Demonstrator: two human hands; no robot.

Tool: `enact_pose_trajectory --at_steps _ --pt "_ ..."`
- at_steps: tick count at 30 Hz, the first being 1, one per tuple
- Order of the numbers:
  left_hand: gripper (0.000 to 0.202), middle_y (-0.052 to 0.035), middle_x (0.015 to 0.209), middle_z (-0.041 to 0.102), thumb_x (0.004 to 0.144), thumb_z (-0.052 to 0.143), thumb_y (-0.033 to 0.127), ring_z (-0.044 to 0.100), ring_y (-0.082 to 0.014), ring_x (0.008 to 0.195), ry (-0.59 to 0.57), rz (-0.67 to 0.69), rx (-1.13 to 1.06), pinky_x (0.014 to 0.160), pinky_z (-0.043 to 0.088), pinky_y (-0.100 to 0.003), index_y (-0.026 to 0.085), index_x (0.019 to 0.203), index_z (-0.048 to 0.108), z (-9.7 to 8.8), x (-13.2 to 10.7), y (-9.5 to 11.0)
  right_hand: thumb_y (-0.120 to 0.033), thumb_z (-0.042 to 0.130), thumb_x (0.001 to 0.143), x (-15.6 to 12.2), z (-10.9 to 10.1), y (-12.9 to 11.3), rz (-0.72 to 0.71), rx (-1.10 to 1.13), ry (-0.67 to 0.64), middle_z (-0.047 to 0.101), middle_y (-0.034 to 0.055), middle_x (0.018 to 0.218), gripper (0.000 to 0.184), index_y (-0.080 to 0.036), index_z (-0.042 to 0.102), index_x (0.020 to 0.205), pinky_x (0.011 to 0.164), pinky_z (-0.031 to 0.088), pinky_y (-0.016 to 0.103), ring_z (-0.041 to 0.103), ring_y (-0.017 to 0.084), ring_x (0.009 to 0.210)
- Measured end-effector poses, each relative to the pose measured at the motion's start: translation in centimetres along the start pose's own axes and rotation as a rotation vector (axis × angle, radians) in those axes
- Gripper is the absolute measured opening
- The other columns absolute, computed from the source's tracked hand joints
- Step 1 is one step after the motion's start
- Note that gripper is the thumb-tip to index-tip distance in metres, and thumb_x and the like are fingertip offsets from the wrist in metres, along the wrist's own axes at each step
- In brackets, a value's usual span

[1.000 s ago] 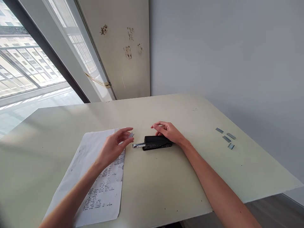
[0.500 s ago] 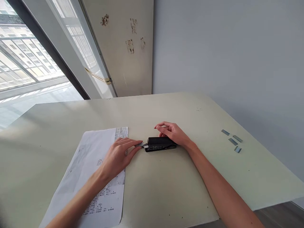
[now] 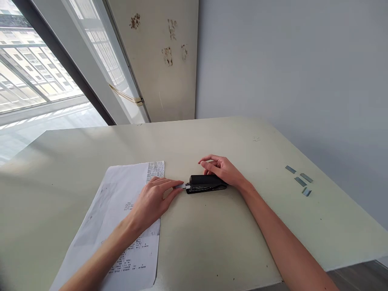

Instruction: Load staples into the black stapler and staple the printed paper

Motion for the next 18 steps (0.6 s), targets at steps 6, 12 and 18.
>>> enact_pose_trajectory --at_steps 6,12,18 --pt "0.028 -0.0019 0.106 0.083 0.111 0.052 0.036 0.076 -0.0235 0.092 0.011 0.030 0.027 0.087 0.052 -0.041 0.026 0.117 0.077 0.11 -0.03 0.49 -0.067 0.067 0.092 -0.05 0.21 -0.29 -0.011 -0.002 -0.012 0.074 0.0041 0.082 0.049 -0.024 0.074 0.114 0.066 0.050 0.030 0.064 0.019 0.072" --pt "0.025 -0.0021 0.103 0.083 0.108 0.056 0.037 0.076 -0.0246 0.092 0.004 -0.006 0.002 0.086 0.054 -0.042 0.026 0.114 0.078 0.21 0.02 0.26 -0.064 0.068 0.093 -0.11 0.28 -0.32 -0.005 0.011 -0.012 0.074 0.0029 0.083 0.046 -0.024 0.074 0.114 0.067 0.049 0.030 0.064 0.018 0.072" --pt "0.026 -0.0020 0.103 0.082 0.107 0.057 0.037 0.074 -0.0256 0.098 0.002 -0.078 -0.068 0.093 0.054 -0.045 0.026 0.110 0.080 0.17 0.18 -0.23 -0.063 0.067 0.094 -0.12 0.27 -0.25 -0.018 0.007 -0.009 0.074 0.0025 0.082 0.044 -0.024 0.075 0.113 0.067 0.048 0.030 0.063 0.017 0.071"
Point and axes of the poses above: each hand's wrist, its own x-axis towards the middle knuckle, its own z-axis out of the palm, y = z × x, the point moved 10 cm from there along x, towards the middle knuckle
